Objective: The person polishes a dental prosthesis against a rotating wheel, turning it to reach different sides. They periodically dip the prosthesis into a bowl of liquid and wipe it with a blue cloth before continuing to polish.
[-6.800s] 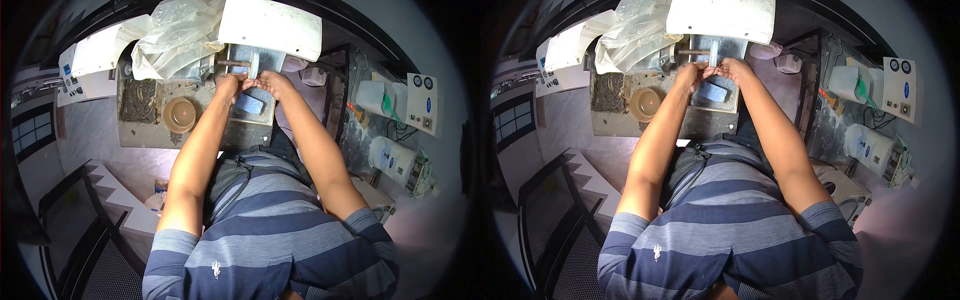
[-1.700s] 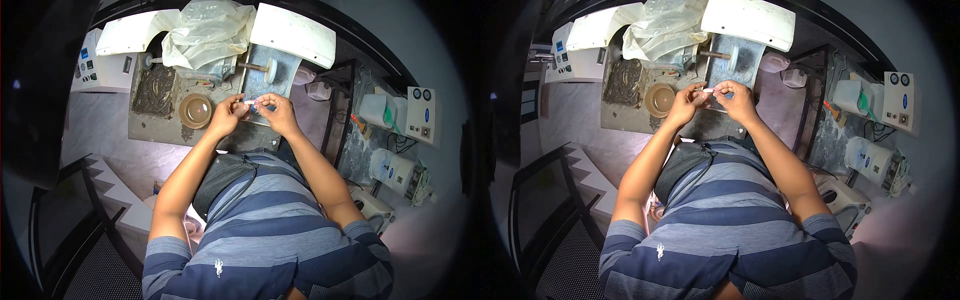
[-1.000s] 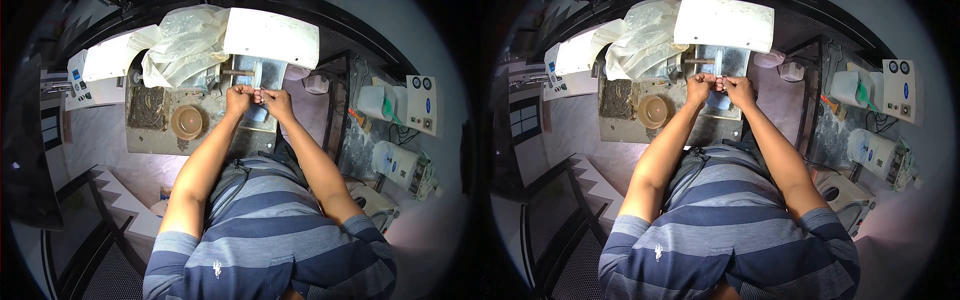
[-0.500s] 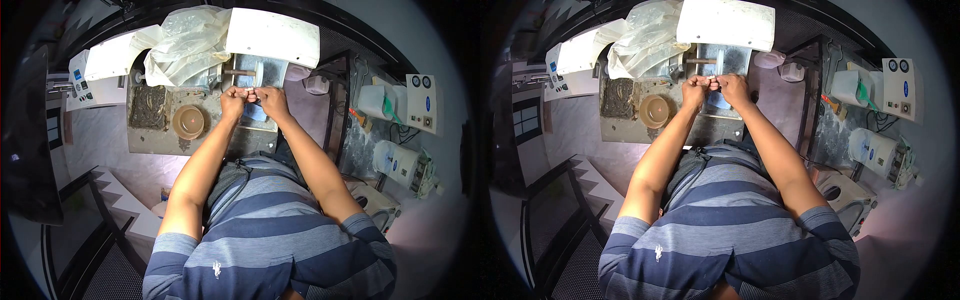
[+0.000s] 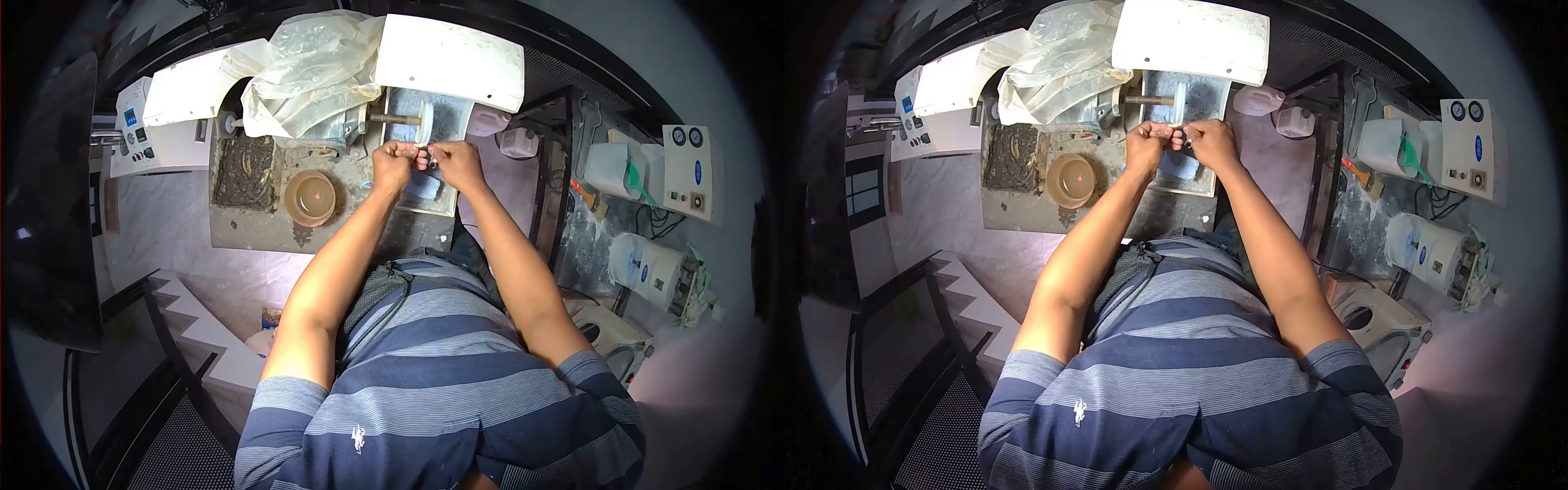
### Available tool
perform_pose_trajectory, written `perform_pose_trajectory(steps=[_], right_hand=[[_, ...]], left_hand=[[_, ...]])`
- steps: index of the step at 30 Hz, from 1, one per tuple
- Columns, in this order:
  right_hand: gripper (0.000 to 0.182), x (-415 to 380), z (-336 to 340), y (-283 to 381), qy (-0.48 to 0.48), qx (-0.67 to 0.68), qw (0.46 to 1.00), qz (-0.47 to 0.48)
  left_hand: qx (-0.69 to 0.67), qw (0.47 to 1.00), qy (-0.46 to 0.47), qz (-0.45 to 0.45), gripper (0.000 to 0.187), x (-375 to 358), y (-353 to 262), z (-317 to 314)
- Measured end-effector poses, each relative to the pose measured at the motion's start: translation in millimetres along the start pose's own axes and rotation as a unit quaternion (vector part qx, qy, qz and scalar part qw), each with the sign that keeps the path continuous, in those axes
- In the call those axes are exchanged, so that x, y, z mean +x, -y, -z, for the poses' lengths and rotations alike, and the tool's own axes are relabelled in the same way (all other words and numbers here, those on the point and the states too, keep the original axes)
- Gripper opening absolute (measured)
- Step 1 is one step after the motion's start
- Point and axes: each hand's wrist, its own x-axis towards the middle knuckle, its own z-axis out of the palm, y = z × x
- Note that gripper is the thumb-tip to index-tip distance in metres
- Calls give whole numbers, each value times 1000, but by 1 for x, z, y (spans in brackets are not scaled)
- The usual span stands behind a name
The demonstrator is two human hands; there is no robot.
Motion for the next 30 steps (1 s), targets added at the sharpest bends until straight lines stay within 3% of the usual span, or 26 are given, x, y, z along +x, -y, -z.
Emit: perform_pose_trajectory(steps=[3,8,11,13,16,18,24,26,29,30], right_hand=[[22,-1,1,-11,-3,78,994,-77],[22,1,-16,-16,-38,-1,999,-29],[22,-2,-10,-5,-25,3,998,-52],[22,-1,-11,-9,-23,82,990,-115],[21,0,-17,-9,-20,65,994,-83],[21,1,-20,-14,-33,42,993,-107],[22,3,-16,-19,-7,151,982,-115],[20,4,-14,-4,1,57,993,-104],[19,9,-19,-10,17,64,992,-104],[19,9,-16,-12,26,167,977,-129]], left_hand=[[31,999,11,36,5,7,3,-8],[-64,995,-18,77,9,10,1,-1],[-73,993,-7,90,9,12,4,4],[-48,991,-17,121,11,16,10,1],[-27,990,-38,132,9,24,9,3],[-24,992,-15,123,9,26,7,2],[-4,991,-45,125,11,25,8,-7],[-17,991,-46,124,12,26,4,2],[15,994,-29,104,12,25,0,3],[40,995,-16,89,12,26,2,3]])
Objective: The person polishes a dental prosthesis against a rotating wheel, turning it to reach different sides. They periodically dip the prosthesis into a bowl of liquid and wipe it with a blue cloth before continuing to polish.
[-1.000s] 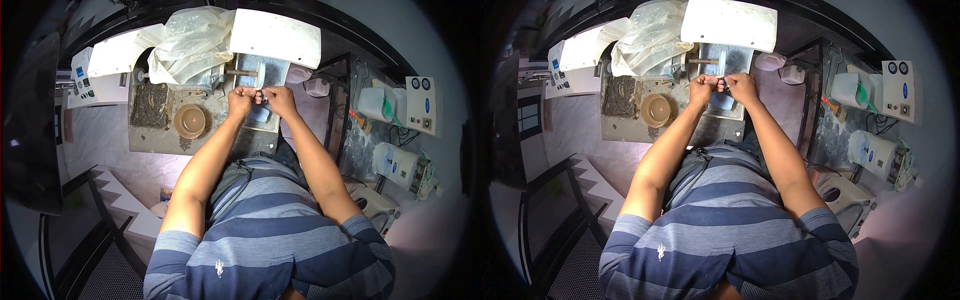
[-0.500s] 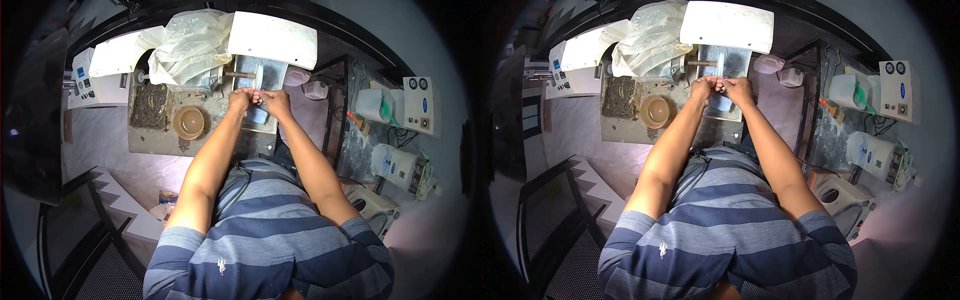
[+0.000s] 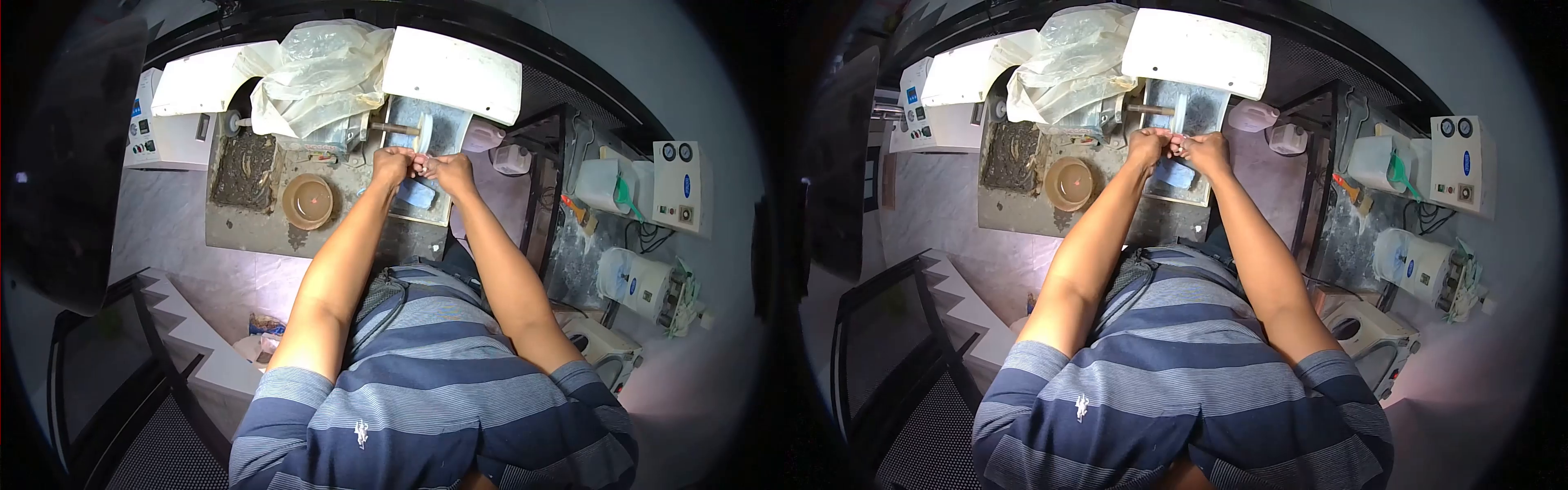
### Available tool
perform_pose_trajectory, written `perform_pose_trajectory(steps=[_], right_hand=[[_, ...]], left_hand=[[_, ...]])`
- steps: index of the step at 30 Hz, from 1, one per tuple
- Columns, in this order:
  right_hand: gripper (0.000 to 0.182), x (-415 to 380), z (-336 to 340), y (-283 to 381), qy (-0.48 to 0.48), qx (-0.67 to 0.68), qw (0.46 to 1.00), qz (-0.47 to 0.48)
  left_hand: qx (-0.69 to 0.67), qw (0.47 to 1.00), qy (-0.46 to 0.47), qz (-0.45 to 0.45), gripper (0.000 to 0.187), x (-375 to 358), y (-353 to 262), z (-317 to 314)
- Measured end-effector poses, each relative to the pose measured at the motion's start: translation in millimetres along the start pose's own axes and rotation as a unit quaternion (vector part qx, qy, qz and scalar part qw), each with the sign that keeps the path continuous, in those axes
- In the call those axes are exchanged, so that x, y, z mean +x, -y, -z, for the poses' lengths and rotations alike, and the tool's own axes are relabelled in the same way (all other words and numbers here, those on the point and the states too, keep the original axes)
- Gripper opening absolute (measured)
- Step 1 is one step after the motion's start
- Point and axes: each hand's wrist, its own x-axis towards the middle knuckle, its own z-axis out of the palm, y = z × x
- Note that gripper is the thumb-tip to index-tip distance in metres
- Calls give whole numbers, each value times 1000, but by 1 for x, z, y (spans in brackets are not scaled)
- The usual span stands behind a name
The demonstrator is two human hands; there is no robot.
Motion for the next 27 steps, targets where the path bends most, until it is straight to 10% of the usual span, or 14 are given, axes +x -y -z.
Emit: perform_pose_trajectory(steps=[27], right_hand=[[19,27,22,20,128,93,969,-192]], left_hand=[[89,996,29,-3,12,-10,-18,-1]])
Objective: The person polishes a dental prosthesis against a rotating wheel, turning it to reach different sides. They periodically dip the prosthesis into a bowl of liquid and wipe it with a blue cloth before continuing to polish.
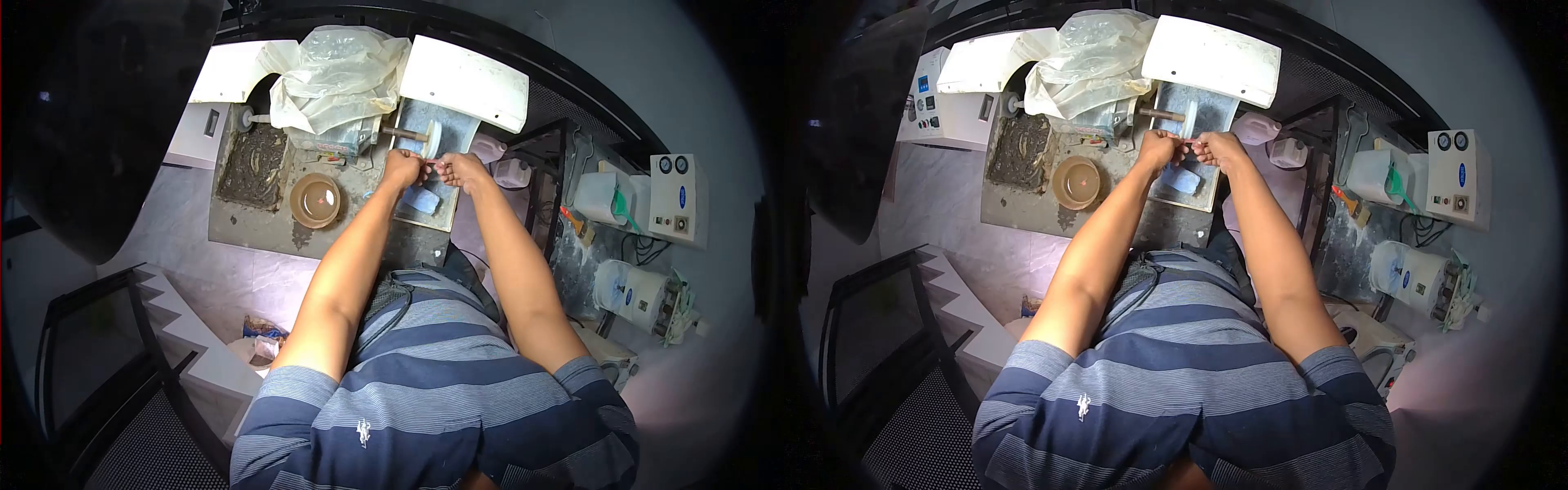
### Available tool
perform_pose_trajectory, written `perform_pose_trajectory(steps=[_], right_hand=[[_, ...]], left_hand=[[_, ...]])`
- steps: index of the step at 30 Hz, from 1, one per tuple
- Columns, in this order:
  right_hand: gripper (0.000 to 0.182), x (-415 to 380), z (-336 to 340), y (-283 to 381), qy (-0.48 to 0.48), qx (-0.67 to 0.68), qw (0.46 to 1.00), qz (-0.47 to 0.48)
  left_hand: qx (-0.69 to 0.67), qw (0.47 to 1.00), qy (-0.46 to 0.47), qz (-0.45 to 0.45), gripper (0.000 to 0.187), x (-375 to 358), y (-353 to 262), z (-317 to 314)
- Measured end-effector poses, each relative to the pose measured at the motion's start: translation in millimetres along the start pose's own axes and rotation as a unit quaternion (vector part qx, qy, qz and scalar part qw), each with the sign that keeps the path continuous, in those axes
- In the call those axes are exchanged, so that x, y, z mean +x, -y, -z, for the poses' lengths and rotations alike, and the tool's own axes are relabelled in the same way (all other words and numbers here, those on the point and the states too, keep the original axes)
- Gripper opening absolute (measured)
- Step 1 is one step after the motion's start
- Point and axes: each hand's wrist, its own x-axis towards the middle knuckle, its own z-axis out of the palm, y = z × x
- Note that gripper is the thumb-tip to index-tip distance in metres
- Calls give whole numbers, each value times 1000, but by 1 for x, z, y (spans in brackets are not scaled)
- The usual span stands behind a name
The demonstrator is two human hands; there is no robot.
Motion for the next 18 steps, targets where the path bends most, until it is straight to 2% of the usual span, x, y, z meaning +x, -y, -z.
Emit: perform_pose_trajectory(steps=[3,5,9,11,14,15,17,18], right_hand=[[20,-2,1,3,11,21,999,-29],[20,-6,-2,5,13,2,1000,-19],[17,1,-4,-9,4,-4,1000,25],[17,-6,-11,-14,14,-5,999,44],[19,-37,-35,-16,-9,-38,975,218],[19,-53,-40,-13,-8,-38,975,217],[21,-82,-48,-9,-22,-200,933,298],[19,-89,-54,-12,-15,-170,924,341]], left_hand=[[-16,1000,2,-4,17,5,0,2],[37,999,25,-6,8,3,-2,6],[1,1000,-6,-5,9,2,2,3],[-8,1000,10,-8,9,-3,4,12],[-13,996,48,-76,10,-24,4,34],[-13,996,47,-75,10,-35,2,42],[5,991,57,-123,11,-63,-4,55],[5,991,55,-119,11,-76,-4,62]])
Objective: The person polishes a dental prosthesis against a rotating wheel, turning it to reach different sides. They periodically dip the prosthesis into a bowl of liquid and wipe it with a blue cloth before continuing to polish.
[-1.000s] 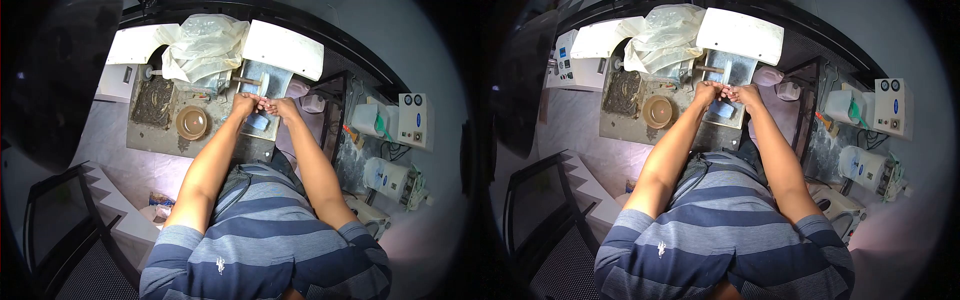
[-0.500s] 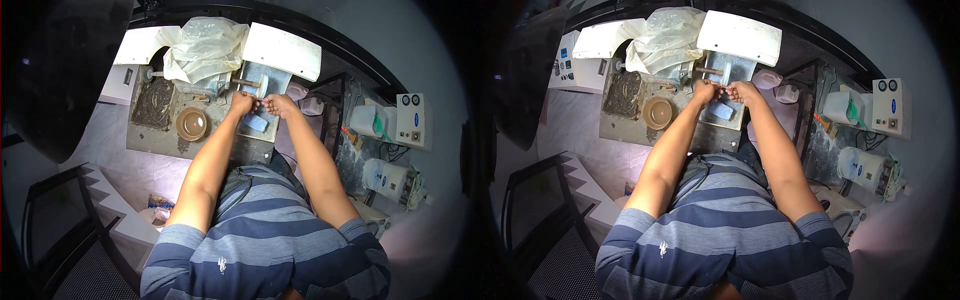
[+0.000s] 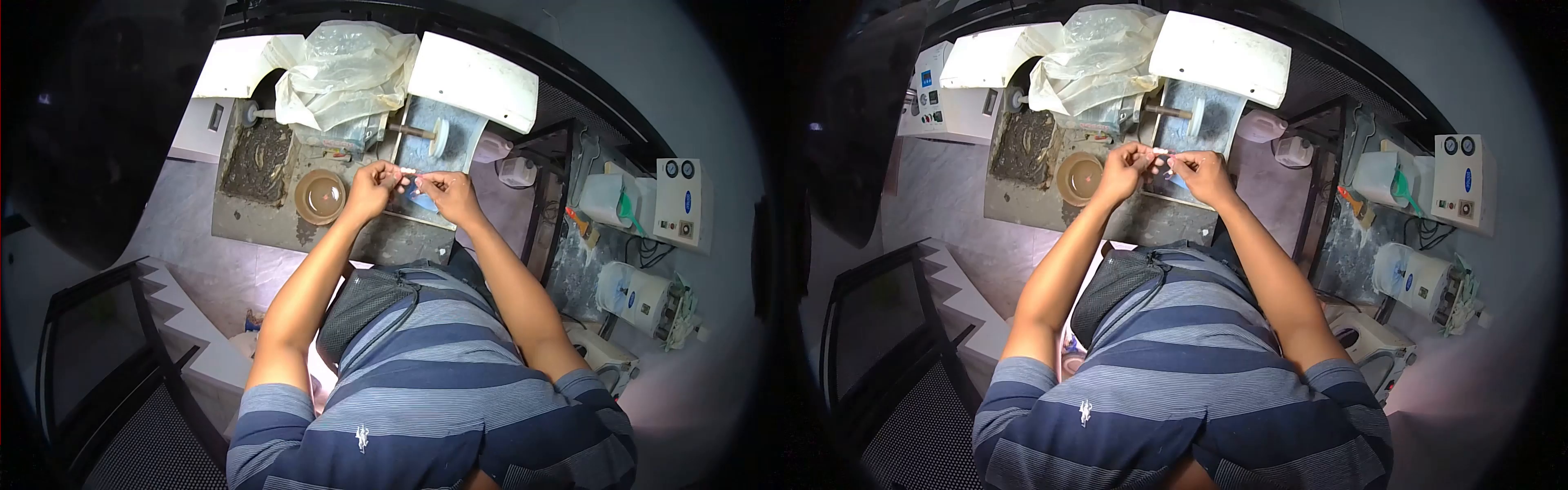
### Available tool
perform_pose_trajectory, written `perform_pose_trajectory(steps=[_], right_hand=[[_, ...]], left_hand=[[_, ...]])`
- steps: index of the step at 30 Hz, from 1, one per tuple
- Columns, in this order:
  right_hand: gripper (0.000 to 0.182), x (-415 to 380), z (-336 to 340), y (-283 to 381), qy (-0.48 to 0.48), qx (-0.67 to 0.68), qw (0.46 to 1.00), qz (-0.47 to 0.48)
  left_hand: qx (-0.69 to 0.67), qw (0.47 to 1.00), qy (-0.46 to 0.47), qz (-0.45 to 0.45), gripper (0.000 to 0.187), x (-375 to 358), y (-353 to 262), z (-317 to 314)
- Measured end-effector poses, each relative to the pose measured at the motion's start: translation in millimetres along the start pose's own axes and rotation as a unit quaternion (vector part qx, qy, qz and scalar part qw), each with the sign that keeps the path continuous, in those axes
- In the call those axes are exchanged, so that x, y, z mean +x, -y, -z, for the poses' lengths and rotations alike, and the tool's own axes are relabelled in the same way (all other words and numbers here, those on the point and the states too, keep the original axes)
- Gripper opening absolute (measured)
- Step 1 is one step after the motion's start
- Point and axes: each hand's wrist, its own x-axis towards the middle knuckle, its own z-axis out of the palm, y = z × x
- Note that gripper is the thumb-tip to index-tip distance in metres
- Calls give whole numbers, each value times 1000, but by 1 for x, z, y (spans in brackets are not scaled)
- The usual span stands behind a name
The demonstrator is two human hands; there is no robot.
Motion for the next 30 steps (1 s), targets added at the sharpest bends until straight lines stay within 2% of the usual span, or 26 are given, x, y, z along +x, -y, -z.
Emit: perform_pose_trajectory(steps=[3,5,7,9,11,13,16,18,19,21,22,24,30], right_hand=[[19,-4,-15,-14,5,-33,999,-10],[19,-4,-24,-20,13,-47,999,1],[20,-5,-33,-20,62,-123,989,-56],[20,-2,-46,-29,71,-131,987,-54],[21,-1,-57,-30,63,-103,991,-58],[21,3,-64,-24,67,-75,993,-60],[23,8,-72,-21,92,-79,990,-69],[27,11,-78,-34,102,-166,980,-41],[27,9,-76,-32,98,-167,980,-39],[30,2,-72,-29,70,-133,988,-46],[30,-2,-69,-30,67,-134,988,-46],[28,-9,-54,-33,81,-141,984,-72],[24,-31,-14,-41,22,-106,990,-94]], left_hand=[[69,998,-5,-10,14,-34,-5,20],[209,975,-72,-30,17,-60,-3,34],[215,970,-109,-43,19,-84,-6,47],[234,933,-250,-114,18,-101,-5,65],[200,908,-345,-133,16,-107,1,92],[197,889,-403,-91,14,-107,-4,105],[329,859,-374,-116,15,-90,-3,110],[429,839,-314,-116,16,-74,-7,103],[429,839,-313,-120,16,-64,-7,97],[592,782,-189,43,17,-46,-6,91],[592,783,-187,41,17,-40,-4,92],[679,724,-83,92,19,-26,2,92],[681,724,-78,80,17,-11,18,98]])
